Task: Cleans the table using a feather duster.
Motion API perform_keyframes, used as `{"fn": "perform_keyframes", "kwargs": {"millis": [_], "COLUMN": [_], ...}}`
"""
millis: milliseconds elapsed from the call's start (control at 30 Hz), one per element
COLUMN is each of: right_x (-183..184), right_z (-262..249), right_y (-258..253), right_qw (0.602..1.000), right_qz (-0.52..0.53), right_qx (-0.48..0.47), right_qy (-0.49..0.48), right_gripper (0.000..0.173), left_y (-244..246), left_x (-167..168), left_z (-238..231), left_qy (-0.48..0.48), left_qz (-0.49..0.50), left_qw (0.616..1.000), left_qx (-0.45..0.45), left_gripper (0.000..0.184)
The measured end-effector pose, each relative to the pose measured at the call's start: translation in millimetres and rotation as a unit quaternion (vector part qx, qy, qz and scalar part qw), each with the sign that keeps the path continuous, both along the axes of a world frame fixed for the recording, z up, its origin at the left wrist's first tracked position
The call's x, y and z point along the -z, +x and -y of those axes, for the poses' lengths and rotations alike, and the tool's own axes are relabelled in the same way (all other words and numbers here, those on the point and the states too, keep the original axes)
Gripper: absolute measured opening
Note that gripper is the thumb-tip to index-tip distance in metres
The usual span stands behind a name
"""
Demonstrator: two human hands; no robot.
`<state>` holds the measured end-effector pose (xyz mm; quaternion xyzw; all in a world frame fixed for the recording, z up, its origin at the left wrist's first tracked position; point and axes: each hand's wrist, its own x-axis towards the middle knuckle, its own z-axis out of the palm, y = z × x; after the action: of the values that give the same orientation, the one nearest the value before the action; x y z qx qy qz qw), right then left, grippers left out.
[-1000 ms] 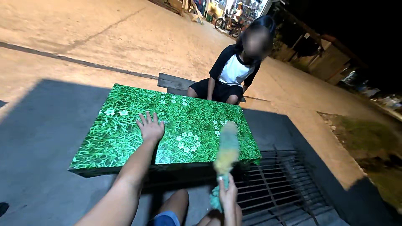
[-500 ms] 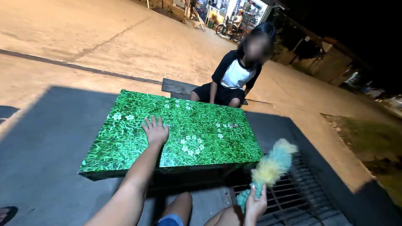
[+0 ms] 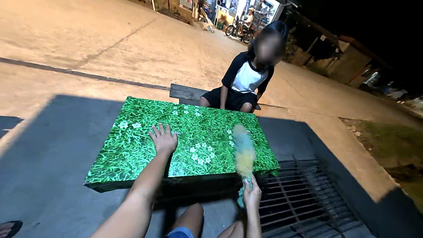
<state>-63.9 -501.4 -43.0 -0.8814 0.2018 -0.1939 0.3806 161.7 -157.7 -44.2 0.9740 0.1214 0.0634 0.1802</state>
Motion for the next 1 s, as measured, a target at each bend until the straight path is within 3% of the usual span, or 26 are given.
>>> {"fn": "perform_keyframes", "kwargs": {"millis": [67,167,233,267,367,433,567,633,700,733,900,1000], "right_x": [0,-1,0,3,19,23,32,37,34,33,36,32], "right_z": [-18,-44,-44,-41,-26,-20,-28,-32,-34,-35,-52,-50], "right_y": [3,-10,-12,-10,1,2,-14,-21,-24,-24,-18,-24], "right_qw": [1.0,0.97,0.949,0.957,0.994,0.992,0.972,0.979,0.991,0.992,0.974,0.988], "right_qz": [-0.003,-0.011,-0.028,-0.017,0.06,0.115,0.227,0.188,0.086,0.084,0.216,0.073], "right_qx": [-0.03,-0.236,-0.307,-0.279,-0.076,0.003,-0.05,-0.082,-0.1,-0.092,-0.068,-0.134], "right_qy": [0.005,0.055,0.074,0.076,0.053,0.06,0.034,-0.021,-0.01,0.003,0.024,0.023], "right_gripper": [0.047,0.046,0.045,0.043,0.041,0.042,0.042,0.043,0.042,0.042,0.044,0.044], "left_y": [-1,-2,-3,-3,-2,-2,2,4,3,3,4,4], "left_x": [-2,-5,-6,-6,-2,-1,-1,2,3,4,4,5], "left_z": [0,-1,-1,-1,-1,0,-1,-3,-3,-3,-4,-3], "left_qy": [-0.004,-0.005,0.005,0.015,-0.005,-0.005,0.001,0.004,-0.001,-0.001,0.004,0.002], "left_qz": [-0.002,-0.013,-0.031,-0.036,-0.004,0.002,-0.004,-0.005,-0.005,-0.002,0.005,0.006], "left_qw": [1.0,1.0,0.999,0.999,1.0,1.0,1.0,1.0,1.0,1.0,1.0,1.0], "left_qx": [-0.002,-0.001,0.012,0.012,0.002,0.002,-0.001,0.0,0.003,0.005,0.003,0.004], "left_gripper": [0.066,0.066,0.074,0.076,0.067,0.067,0.066,0.067,0.067,0.067,0.067,0.067]}}
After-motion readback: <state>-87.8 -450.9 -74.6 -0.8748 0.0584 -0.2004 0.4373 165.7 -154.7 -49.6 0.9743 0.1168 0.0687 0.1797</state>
